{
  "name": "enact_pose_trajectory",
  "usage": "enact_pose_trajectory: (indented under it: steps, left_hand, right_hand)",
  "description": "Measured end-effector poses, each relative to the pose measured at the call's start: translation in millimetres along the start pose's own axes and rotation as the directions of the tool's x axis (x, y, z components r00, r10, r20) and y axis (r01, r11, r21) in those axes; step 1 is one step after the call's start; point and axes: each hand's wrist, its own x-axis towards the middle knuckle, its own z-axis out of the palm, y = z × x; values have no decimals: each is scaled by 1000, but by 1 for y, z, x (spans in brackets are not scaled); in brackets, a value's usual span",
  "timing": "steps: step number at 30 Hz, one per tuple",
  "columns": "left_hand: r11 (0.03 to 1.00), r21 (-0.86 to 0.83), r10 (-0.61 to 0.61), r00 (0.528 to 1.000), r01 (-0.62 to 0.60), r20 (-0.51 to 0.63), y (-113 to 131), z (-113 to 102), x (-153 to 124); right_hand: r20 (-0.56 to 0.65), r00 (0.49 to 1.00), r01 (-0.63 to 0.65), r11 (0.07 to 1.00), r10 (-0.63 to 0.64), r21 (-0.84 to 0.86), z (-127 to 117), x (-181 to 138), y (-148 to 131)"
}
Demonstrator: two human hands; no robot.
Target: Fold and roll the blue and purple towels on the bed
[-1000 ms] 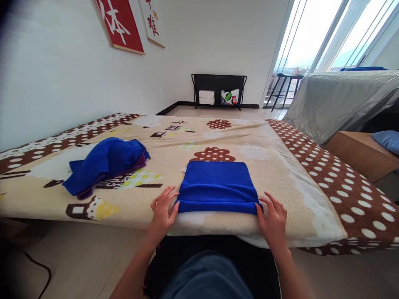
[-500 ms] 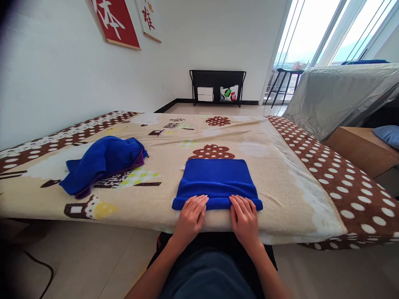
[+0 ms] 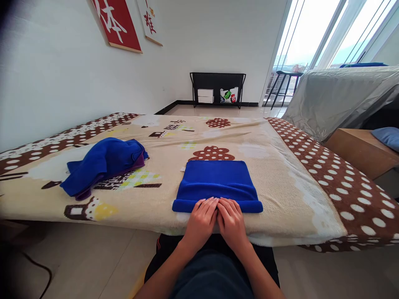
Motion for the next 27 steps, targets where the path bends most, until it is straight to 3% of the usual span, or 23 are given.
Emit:
enact_pose_trajectory:
  steps: [4,11,14,17,20,24,27]
  left_hand:
    - [994,40,-103,994,101,31,-5,-3,7]
    - [955,163,-253,967,248,10,-58,-31,-11]
    - [940,162,-301,953,300,-21,-69,-34,-23]
    - [912,190,-356,931,365,-80,-60,-32,-25]
    - [913,207,-338,936,350,-95,-39,-28,-17]
    - [983,105,-158,986,151,55,-15,-15,4]
    - [992,56,-123,984,116,130,-9,-3,16]
  right_hand:
    - [52,994,-88,985,97,-149,-1,8,7]
    - [-16,973,-219,911,228,-348,-26,-10,55]
    - [-37,968,-242,887,247,-393,-31,-15,62]
    - [-68,965,-259,868,254,-425,-29,-12,54]
    - [-22,983,-178,919,182,-352,-21,-3,35]
    - [133,990,-14,987,36,-161,-5,12,9]
    - [167,985,-24,988,50,-151,4,23,0]
